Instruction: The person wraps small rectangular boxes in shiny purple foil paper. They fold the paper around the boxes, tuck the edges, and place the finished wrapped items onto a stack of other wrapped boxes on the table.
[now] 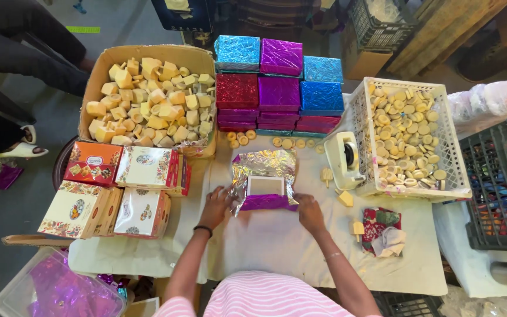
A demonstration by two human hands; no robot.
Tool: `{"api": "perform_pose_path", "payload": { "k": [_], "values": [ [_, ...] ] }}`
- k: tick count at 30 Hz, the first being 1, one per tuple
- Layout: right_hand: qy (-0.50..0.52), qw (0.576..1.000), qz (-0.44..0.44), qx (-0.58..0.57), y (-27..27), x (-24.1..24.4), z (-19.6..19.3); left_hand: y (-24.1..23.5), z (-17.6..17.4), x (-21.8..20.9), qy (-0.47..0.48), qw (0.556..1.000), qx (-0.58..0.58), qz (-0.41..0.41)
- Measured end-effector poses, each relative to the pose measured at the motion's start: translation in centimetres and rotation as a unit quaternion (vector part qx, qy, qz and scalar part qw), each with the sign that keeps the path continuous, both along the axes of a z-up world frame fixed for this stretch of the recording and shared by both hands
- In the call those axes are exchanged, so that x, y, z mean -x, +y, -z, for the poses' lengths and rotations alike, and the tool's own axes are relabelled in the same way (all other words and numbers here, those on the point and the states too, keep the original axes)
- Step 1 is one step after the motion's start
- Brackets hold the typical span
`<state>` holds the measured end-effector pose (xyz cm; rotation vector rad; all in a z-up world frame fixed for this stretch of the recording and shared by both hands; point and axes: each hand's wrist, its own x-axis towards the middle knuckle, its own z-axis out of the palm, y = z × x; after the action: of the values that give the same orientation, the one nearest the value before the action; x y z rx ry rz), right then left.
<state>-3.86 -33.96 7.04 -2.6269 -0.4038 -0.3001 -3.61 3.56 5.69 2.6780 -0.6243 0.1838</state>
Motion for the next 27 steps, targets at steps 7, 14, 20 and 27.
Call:
{"api": "perform_pose_path", "payload": {
  "k": [7, 14, 20, 27],
  "values": [
    [-0.042, 0.986, -0.142, -0.078, 0.2, 1.7, 1.3, -1.1, -1.1, 3.8, 0.056, 0.991, 0.114, 0.038],
    [0.102, 0.933, 0.132, -0.319, 0.7, -1.4, 8.8, -4.0, 4.0, 0.8, 0.15, 0.885, 0.407, -0.17],
    [0.163, 0.902, 0.264, -0.3, 2.0, -2.2, 7.2, -5.3, 3.9, -0.7, 0.06, 0.884, 0.373, -0.274],
    [0.079, 0.878, 0.095, -0.462, 5.3, -3.2, -0.6, -5.6, 0.5, -0.9, 0.115, 0.887, 0.35, -0.278]
  ]
}}
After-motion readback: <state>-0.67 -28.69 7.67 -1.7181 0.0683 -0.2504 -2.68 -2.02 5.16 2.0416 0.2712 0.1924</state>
